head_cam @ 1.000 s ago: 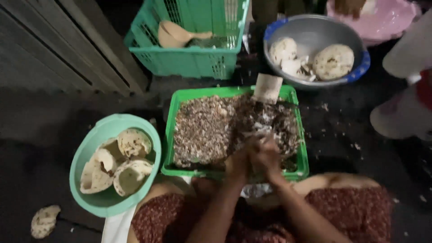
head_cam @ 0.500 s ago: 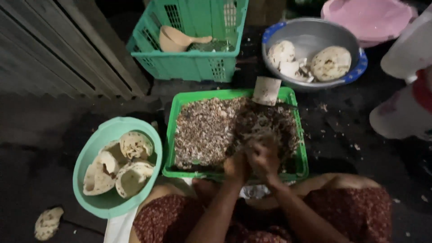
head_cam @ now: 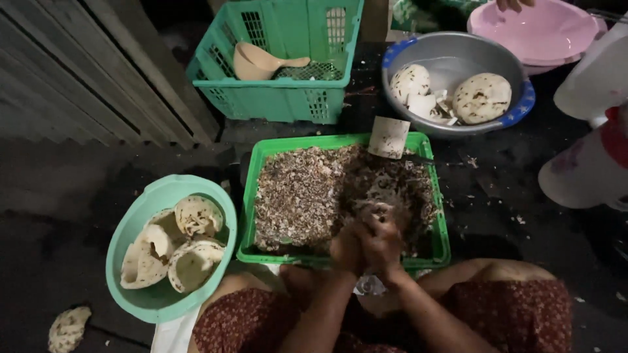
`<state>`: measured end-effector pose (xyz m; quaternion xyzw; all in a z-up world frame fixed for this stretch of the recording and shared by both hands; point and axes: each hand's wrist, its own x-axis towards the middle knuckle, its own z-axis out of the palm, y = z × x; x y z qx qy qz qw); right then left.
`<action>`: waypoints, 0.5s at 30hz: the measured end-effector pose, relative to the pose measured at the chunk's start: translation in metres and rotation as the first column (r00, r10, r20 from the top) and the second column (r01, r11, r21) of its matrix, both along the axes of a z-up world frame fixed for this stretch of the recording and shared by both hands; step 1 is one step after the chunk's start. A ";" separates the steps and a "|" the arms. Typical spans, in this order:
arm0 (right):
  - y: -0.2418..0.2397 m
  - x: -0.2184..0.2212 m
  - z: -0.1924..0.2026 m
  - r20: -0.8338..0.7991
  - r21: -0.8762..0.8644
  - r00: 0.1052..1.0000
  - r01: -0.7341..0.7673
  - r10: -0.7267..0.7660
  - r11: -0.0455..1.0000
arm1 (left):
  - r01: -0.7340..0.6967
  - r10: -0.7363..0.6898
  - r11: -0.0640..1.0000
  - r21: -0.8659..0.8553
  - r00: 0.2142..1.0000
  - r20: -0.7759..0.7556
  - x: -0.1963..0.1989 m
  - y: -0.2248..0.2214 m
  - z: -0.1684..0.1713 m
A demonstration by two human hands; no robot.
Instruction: Grating pieces of coconut using a stationary hand grater over a green tray
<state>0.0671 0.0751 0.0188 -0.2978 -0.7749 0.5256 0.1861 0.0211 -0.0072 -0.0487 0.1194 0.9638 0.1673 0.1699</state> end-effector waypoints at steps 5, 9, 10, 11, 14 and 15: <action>0.030 -0.009 -0.055 -0.022 -0.060 0.994 0.102 -0.103 0.993 | -0.183 0.141 0.940 0.287 0.977 0.161 0.000 -0.018 0.031; -0.005 -0.014 -0.026 -0.037 0.335 0.988 0.155 -0.151 0.929 | -0.061 0.054 0.995 0.072 0.994 0.098 0.002 -0.009 0.010; 0.002 -0.030 -0.057 0.109 0.274 0.928 0.317 -0.357 0.908 | -0.165 0.154 0.984 0.069 0.978 0.139 0.011 -0.013 0.076; -0.001 -0.020 -0.021 0.104 0.272 0.928 0.319 -0.357 0.908 | -0.164 0.154 0.984 0.069 0.979 0.135 0.004 -0.008 0.056; -0.008 0.001 0.032 0.085 0.115 0.995 0.043 -0.053 0.992 | 0.126 -0.097 0.977 -0.171 0.981 0.170 -0.002 0.001 0.036; -0.009 0.000 0.017 0.093 0.258 0.995 0.010 -0.035 0.966 | -0.158 0.142 0.987 0.031 0.944 0.297 0.003 -0.002 0.059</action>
